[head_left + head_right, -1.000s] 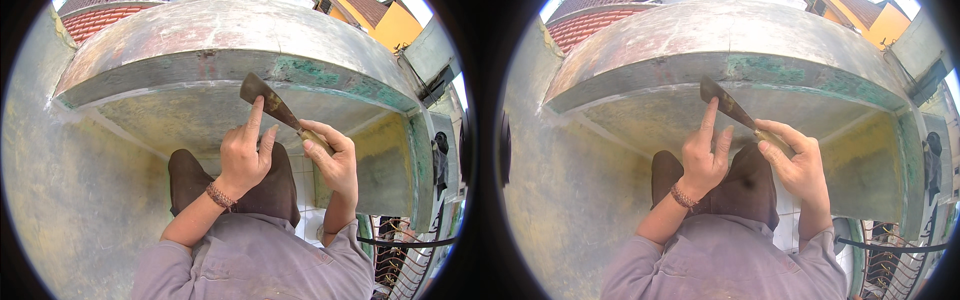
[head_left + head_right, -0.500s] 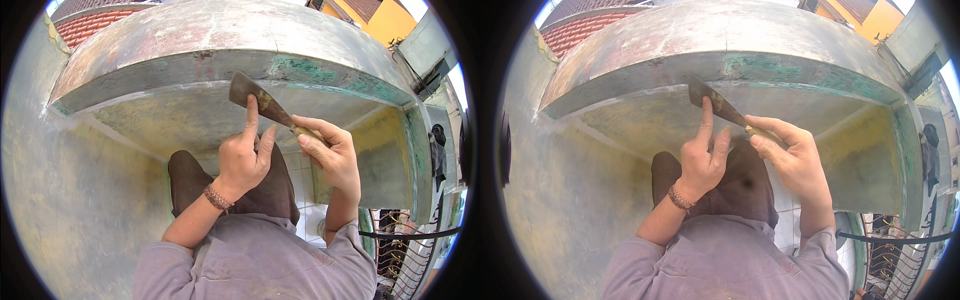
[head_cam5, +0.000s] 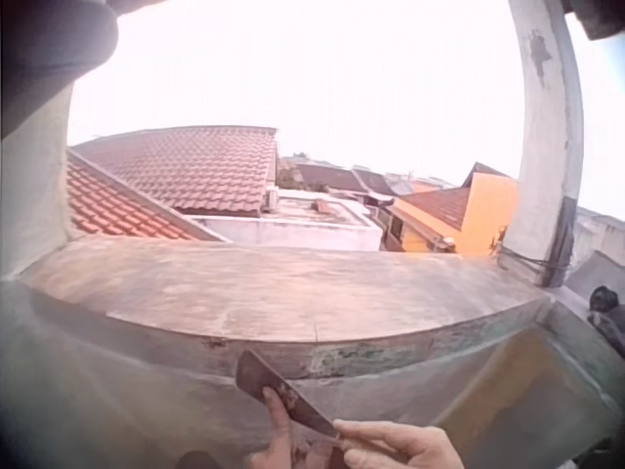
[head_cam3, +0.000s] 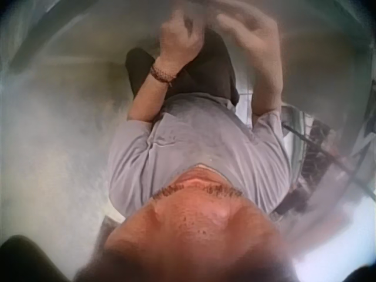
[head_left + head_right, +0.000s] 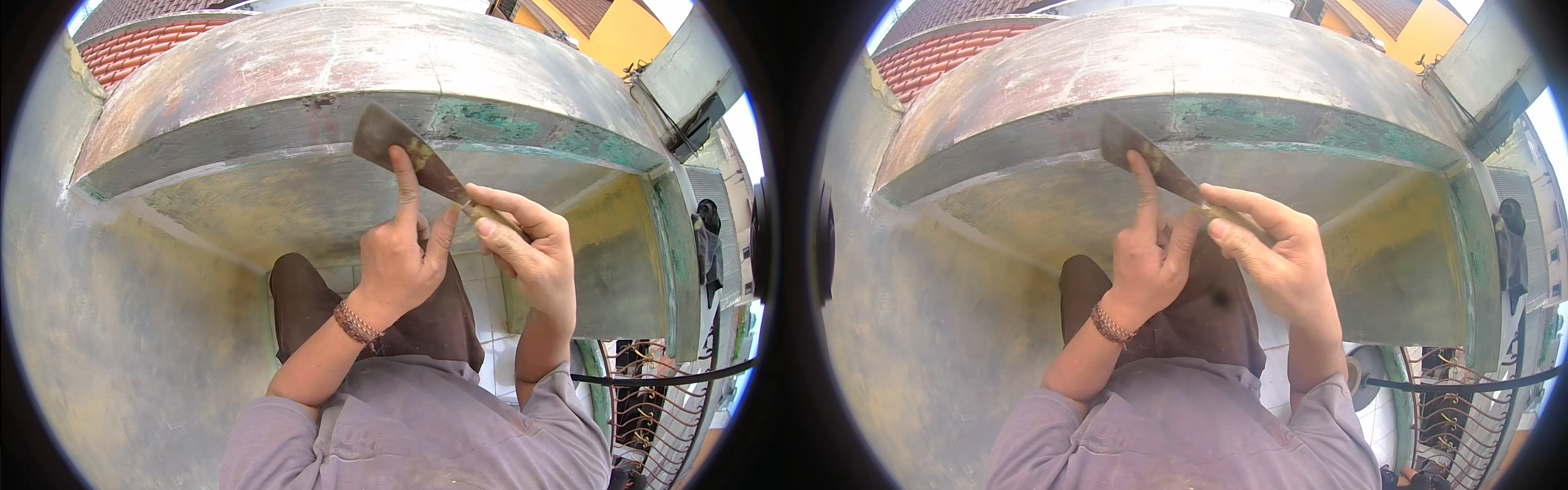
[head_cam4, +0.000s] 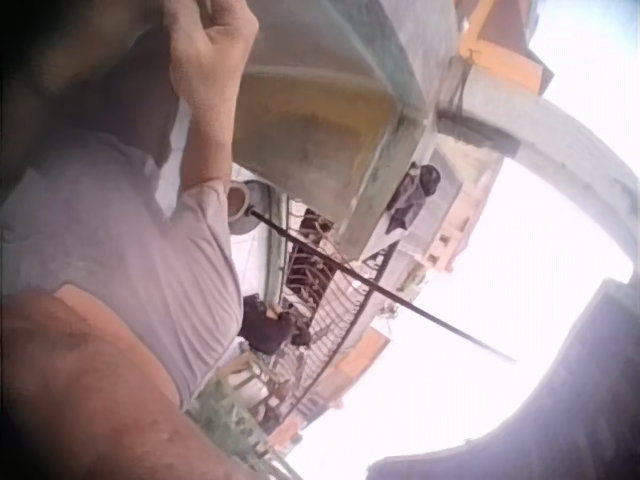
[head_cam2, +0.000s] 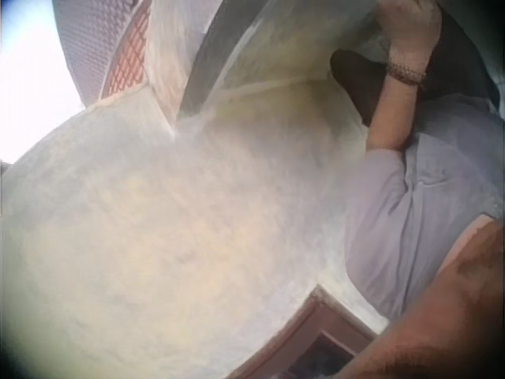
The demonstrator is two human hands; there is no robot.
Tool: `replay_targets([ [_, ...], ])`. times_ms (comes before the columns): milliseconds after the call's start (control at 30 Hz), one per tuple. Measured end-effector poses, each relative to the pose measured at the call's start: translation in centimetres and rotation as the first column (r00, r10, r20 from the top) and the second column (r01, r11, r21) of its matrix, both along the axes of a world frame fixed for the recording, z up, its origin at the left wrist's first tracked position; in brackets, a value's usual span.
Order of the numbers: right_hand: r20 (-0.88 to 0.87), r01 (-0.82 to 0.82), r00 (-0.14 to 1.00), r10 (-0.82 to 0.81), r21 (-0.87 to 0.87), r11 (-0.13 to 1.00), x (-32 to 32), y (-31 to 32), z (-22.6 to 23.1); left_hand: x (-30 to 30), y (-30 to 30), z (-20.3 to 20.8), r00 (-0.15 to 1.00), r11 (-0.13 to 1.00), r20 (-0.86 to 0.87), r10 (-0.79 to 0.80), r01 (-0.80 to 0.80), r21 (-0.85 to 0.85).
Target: The person kneels on a tiled balcony and uses a metal scraper to remove old paint and surface material from a curved concrete wall. They repeatedly scrape the same section, occasionally pause to wipe the blade, and continue scraping along the wall's edge.
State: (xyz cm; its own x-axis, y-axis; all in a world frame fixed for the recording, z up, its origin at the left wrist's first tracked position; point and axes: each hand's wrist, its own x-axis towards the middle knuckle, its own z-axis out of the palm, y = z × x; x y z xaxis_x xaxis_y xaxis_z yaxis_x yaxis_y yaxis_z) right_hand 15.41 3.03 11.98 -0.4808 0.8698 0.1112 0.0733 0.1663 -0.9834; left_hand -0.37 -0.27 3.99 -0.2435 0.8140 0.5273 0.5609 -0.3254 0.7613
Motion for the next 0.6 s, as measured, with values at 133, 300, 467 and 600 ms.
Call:
replay_targets([
  [133, 0.01, -0.029, 1.0, 0.029, -0.056, 0.998, 0.0, 0.4, -0.8, -0.8, -0.3, -0.1, 0.999, 0.999, -0.013, 0.038, -0.038, 0.013],
  [300, 0.137, 0.095, 0.989, -0.051, -0.344, 0.934, 3.7, 0.5, -7.6, -2.7, -1.0, 0.4, 0.936, 0.995, -0.339, 0.1, -0.093, 0.039],
  [467, 0.281, 0.168, 0.959, -0.03, -0.484, 0.859, 5.0, -4.1, -15.5, -4.6, 2.5, 1.6, 0.635, 0.894, -0.645, 0.425, -0.184, 0.408],
  [600, 0.284, 0.12, 0.958, 0.041, -0.525, 0.842, 5.0, -5.1, -16.6, -5.2, 3.2, -1.0, 0.499, 0.9, -0.75, 0.434, -0.201, 0.388],
])
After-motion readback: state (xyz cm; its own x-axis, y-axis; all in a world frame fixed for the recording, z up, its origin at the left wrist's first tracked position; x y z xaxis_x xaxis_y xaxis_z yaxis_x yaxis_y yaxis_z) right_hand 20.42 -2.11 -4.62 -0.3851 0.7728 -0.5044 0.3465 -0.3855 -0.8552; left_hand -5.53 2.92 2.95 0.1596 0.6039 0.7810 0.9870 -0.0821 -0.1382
